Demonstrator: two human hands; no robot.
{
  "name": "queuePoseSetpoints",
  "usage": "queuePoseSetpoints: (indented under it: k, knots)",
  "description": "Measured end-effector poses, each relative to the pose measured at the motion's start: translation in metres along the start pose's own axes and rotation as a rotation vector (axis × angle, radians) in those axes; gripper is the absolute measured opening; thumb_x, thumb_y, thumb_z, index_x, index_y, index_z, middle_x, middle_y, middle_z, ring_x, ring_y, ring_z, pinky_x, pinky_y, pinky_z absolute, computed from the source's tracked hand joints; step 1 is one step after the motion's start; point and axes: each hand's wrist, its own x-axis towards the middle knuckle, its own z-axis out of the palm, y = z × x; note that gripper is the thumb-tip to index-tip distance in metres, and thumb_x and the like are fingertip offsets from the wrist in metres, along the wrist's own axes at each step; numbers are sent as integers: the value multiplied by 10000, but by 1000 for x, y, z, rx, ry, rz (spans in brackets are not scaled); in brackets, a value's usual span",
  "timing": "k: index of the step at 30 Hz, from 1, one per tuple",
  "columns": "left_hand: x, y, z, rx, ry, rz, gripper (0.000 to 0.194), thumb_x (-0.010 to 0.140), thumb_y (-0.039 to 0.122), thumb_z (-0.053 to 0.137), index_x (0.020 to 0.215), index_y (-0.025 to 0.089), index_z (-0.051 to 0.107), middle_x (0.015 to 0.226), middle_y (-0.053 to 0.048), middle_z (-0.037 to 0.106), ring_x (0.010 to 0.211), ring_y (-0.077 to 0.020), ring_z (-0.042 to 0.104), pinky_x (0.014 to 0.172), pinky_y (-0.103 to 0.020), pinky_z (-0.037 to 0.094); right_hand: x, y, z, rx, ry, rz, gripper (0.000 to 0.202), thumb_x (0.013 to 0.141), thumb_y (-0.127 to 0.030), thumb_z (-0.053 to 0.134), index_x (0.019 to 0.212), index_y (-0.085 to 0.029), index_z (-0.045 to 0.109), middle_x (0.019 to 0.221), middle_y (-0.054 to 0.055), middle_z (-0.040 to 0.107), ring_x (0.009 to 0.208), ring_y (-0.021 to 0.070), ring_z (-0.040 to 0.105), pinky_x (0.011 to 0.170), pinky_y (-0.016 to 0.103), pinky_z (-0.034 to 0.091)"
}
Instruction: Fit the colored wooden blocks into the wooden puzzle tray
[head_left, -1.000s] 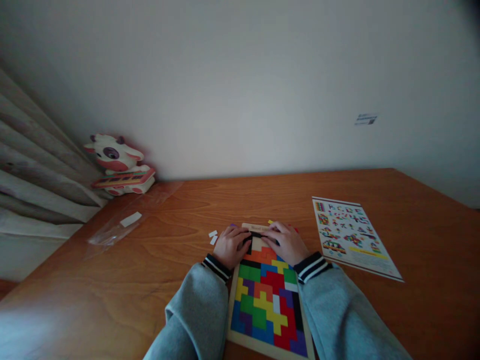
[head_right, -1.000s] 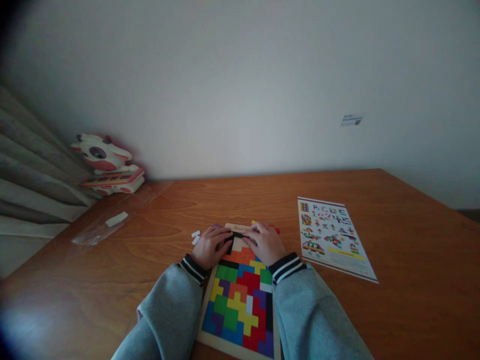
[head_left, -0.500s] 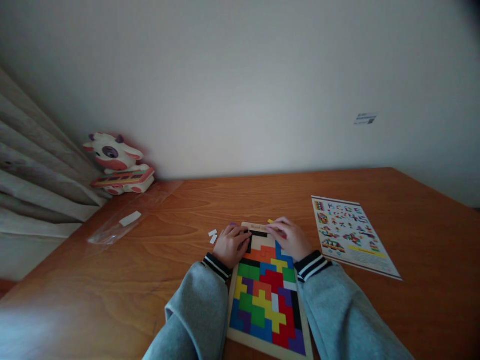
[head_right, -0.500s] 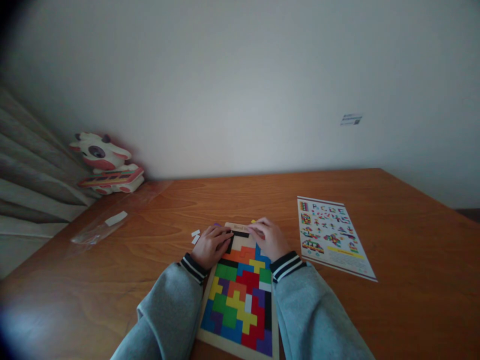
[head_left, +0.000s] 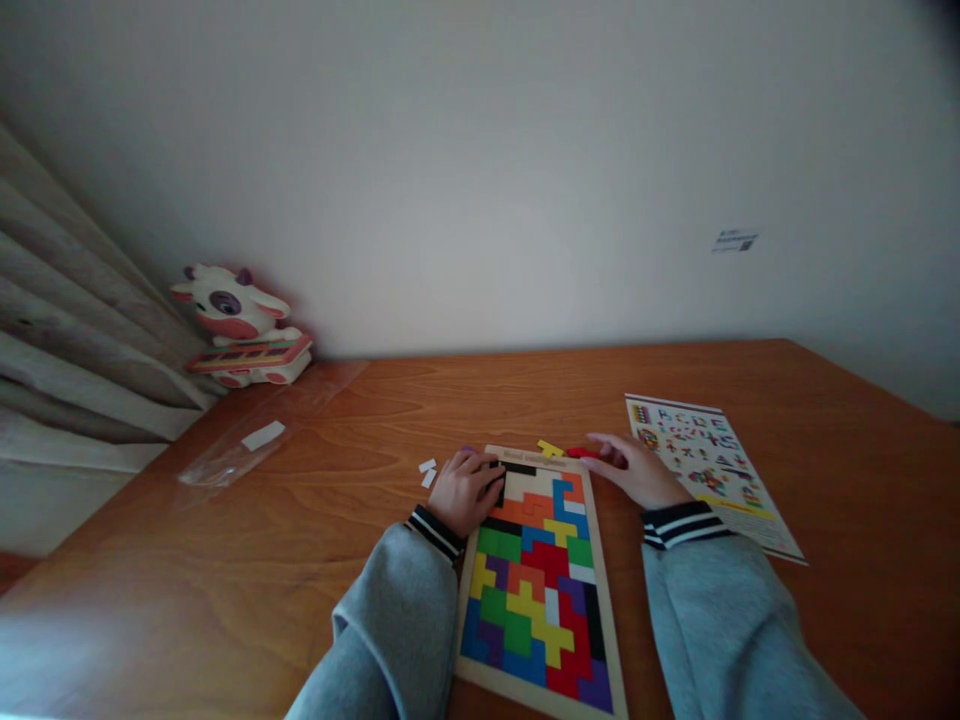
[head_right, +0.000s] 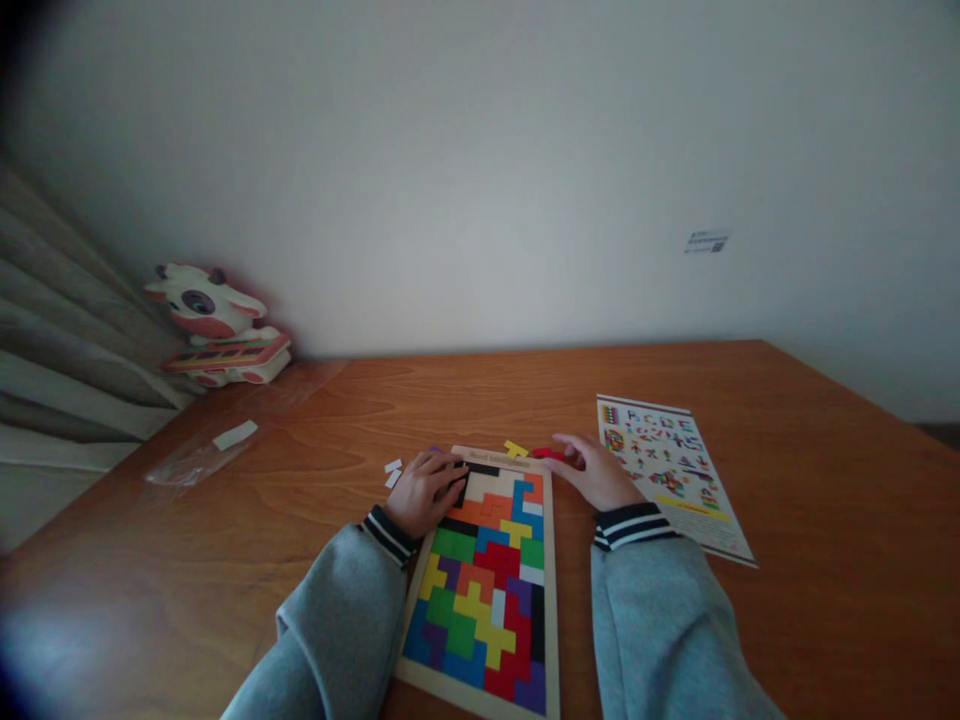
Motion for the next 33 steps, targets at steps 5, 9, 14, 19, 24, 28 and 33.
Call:
queuePoseSetpoints:
  k: [5, 9, 14, 19, 24, 28, 33]
  knots:
    - [1, 1, -1, 1, 5, -5, 221, 895, 225, 597, 1077, 226, 722, 1138, -75, 684, 997, -235, 596, 901, -426, 530, 1, -3, 4, -1, 26, 5, 323, 779, -477, 669, 911, -191, 739, 906, 92, 657, 766, 212, 628, 730, 373, 534]
    - [2, 3, -2, -4, 12, -3, 223, 888, 218, 601, 1075, 228, 723, 1128, -74, 688, 995, -237, 597, 900, -424, 532, 0, -5, 6, 46, 25, 28, 296, 773, -438, 677, 943, -197, 702, 890, 78, 700, 728, 202, 642, 699, 366, 543]
    - [2, 3, -2, -12, 24, 1, 219, 889, 227, 604, 1075, 228, 719, 1115, -80, 689, 992, -234, 602, 895, -420, 535, 0, -17, 10, 113, 46, 4, 310, 795, -399, 632, 1025, -193, 654, 852, 59, 708, 692, 181, 642, 680, 347, 548]
    - [4, 8, -6, 42, 61, 10, 219, 907, 264, 590, 1088, 234, 711, 1109, -91, 688, 1002, -243, 603, 880, -427, 530, -3, -53, 21, 147, 47, -48, 257, 825, -432, 614, 921, -200, 669, 753, 40, 692, 644, 173, 624, 615, 314, 528]
    - [6, 13, -10, -6, 152, 155, 304, 940, 273, 577, 1235, 214, 625, 1017, -76, 712, 924, -195, 638, 854, -347, 545, -12, -92, 43, 249, -55, -198, 163, 813, -350, 636, 872, -199, 656, 722, 25, 680, 598, 148, 611, 587, 285, 519]
    - [5, 12, -10, -29, 134, 224, 285, 956, 273, 556, 1228, 220, 626, 912, -58, 713, 826, -165, 653, 791, -306, 559, -19, -104, 58, 392, -130, -196, 234, 801, -331, 653, 993, -197, 645, 701, -10, 639, 593, 129, 594, 551, 257, 506]
    - [6, 14, -12, -55, 123, 238, 200, 955, 260, 539, 1072, 203, 691, 907, -74, 726, 825, -173, 665, 778, -314, 570, -22, -105, 62, 554, -255, -90, 432, 770, -420, 723, 1127, -192, 640, 823, 6, 668, 698, 132, 621, 634, 266, 536]
